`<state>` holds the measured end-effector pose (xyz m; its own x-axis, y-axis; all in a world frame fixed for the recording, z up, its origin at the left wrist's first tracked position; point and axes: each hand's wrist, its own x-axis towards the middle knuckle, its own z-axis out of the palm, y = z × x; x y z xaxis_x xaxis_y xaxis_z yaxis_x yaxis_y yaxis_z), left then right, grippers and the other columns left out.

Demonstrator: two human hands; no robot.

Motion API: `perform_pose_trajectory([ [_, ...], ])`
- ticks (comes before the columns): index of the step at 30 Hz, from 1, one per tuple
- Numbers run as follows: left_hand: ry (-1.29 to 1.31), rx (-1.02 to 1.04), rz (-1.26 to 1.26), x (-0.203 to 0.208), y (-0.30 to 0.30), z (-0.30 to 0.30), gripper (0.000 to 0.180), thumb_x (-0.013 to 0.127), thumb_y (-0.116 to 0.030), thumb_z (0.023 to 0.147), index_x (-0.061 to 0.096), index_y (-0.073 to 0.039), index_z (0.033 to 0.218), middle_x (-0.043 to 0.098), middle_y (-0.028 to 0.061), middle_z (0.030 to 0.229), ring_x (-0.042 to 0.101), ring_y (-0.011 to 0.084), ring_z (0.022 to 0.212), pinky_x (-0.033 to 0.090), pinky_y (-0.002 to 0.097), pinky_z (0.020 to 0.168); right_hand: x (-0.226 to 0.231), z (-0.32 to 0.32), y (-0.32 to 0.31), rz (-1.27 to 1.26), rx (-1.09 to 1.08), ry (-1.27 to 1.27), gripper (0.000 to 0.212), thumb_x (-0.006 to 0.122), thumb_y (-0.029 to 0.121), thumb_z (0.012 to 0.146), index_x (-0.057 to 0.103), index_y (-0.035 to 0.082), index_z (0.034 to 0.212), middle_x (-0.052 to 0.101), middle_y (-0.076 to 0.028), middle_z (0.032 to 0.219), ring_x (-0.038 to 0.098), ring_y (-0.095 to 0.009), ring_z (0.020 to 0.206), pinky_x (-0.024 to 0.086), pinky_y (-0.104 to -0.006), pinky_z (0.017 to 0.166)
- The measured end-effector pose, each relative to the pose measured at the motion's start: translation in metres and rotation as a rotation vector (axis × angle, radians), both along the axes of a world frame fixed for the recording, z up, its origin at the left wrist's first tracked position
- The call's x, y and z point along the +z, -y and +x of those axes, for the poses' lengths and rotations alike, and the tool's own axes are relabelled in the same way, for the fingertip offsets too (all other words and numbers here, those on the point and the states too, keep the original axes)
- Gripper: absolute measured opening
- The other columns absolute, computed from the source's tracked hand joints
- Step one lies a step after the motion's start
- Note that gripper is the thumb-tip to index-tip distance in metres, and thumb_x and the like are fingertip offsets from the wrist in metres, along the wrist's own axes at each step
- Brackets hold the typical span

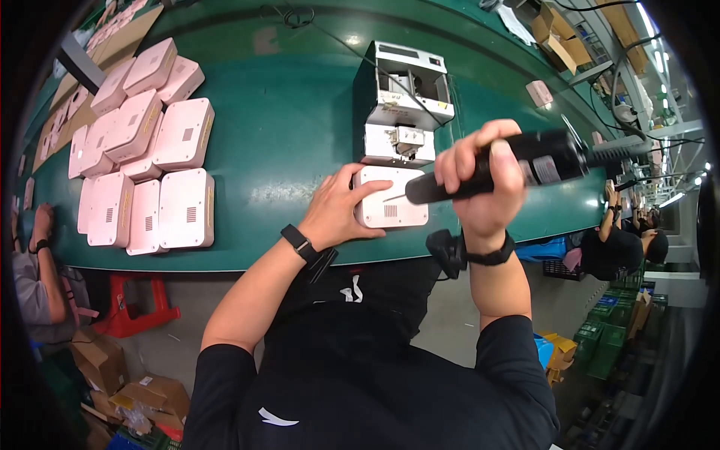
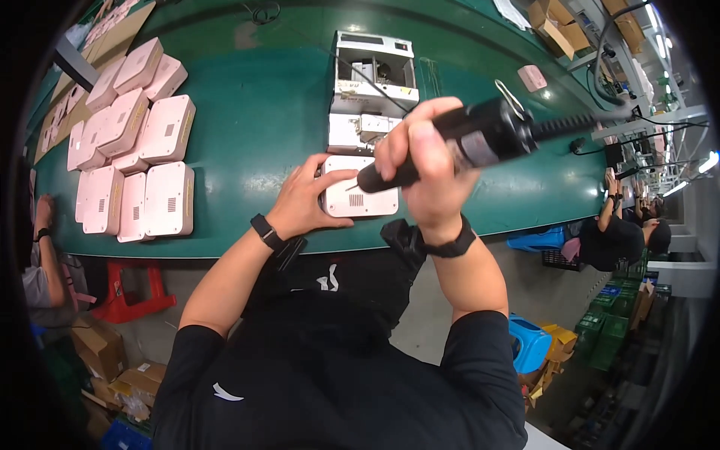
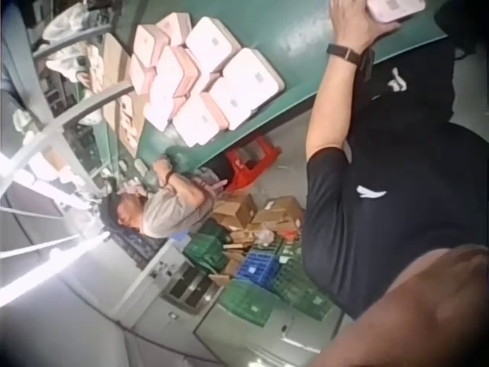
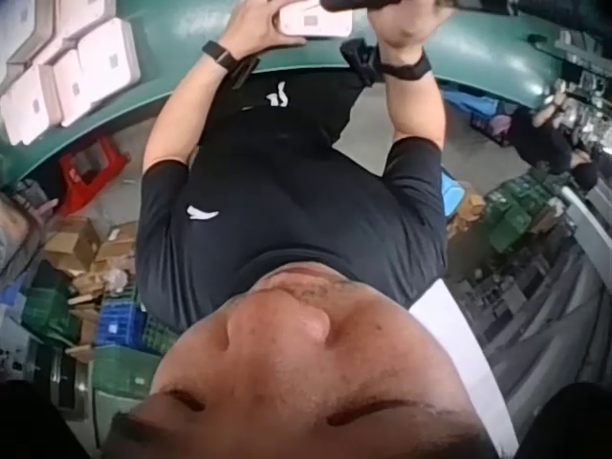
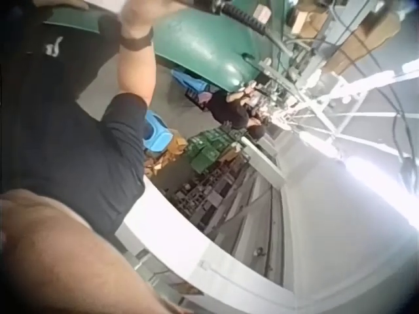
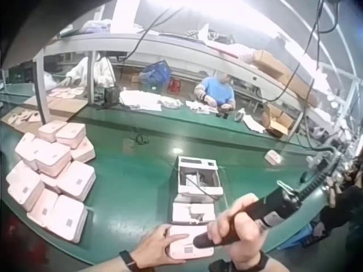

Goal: The person picks up a pink box, places it on the table, and drives screws into the bottom using a power screwdriver before setting it aside and repeating the process with another box.

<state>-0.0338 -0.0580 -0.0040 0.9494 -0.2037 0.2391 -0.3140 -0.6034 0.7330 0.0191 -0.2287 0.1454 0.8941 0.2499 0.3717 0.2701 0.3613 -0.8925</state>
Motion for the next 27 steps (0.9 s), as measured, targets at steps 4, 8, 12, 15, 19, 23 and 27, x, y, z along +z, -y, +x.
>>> perform_pose_trajectory([
  [4,0.035,0.005,-0.019,-0.001,-0.002,0.001,0.08,0.092,-0.032,0.054,0.061,-0.031,0.128,0.048,0.012,0.131,0.054,0.0357,0.114,0.045,0.0444,0.097,-0.005,-0.024,-0.003,0.016,0.159,0.03,0.029,0.06,0.029,0.094,0.044,0.006,0.099,0.051,-0.008,0.065,0.048,-0.017,0.051,0.046,-0.0353,0.053],
  [8,0.068,0.018,-0.025,-0.002,0.0,0.0,0.079,0.091,-0.031,0.054,0.062,-0.031,0.127,0.049,0.0122,0.13,0.055,0.0353,0.113,0.046,0.0444,0.096,-0.013,-0.03,-0.007,-0.053,0.232,0.06,0.033,0.062,0.032,0.093,0.042,0.007,0.102,0.051,-0.007,0.067,0.049,-0.017,0.053,0.045,-0.0353,0.054],
  [12,0.114,0.055,-0.039,-0.005,0.004,0.001,0.076,0.091,-0.03,0.054,0.064,-0.03,0.125,0.05,0.0135,0.128,0.056,0.0352,0.112,0.047,0.0445,0.096,-0.02,-0.032,-0.011,-0.123,0.231,0.033,0.036,0.064,0.034,0.091,0.041,0.008,0.101,0.052,-0.007,0.068,0.049,-0.018,0.054,0.045,-0.0347,0.054],
  [15,0.138,0.062,-0.059,-0.008,0.004,0.001,0.074,0.091,-0.029,0.054,0.065,-0.03,0.124,0.051,0.0144,0.128,0.057,0.0352,0.111,0.048,0.0445,0.096,-0.022,-0.036,-0.012,-0.158,0.237,0.022,0.038,0.066,0.035,0.09,0.04,0.008,0.1,0.051,-0.007,0.069,0.049,-0.018,0.054,0.045,-0.0342,0.054],
  [19,0.152,0.068,-0.07,-0.01,0.004,0.0,0.073,0.09,-0.029,0.055,0.066,-0.029,0.123,0.051,0.0153,0.128,0.057,0.0354,0.111,0.049,0.0446,0.095,-0.024,-0.037,-0.014,-0.149,0.226,-0.02,0.04,0.068,0.036,0.089,0.04,0.009,0.098,0.052,-0.007,0.069,0.048,-0.017,0.054,0.044,-0.0335,0.054],
  [23,0.158,0.069,-0.075,-0.011,0.005,-0.003,0.072,0.09,-0.029,0.055,0.066,-0.029,0.123,0.051,0.0157,0.128,0.057,0.0358,0.111,0.049,0.0446,0.096,-0.031,-0.04,-0.015,-0.131,0.226,-0.009,0.039,0.067,0.035,0.089,0.04,0.009,0.097,0.051,-0.007,0.068,0.048,-0.017,0.053,0.043,-0.034,0.053],
  [27,0.143,0.071,-0.08,-0.01,0.008,-0.002,0.072,0.09,-0.029,0.056,0.066,-0.029,0.123,0.051,0.0167,0.128,0.057,0.0368,0.111,0.048,0.0447,0.098,-0.034,-0.042,-0.018,-0.152,0.163,0.07,0.033,0.065,0.029,0.091,0.041,0.008,0.099,0.05,-0.007,0.067,0.048,-0.017,0.053,0.043,-0.0345,0.053],
])
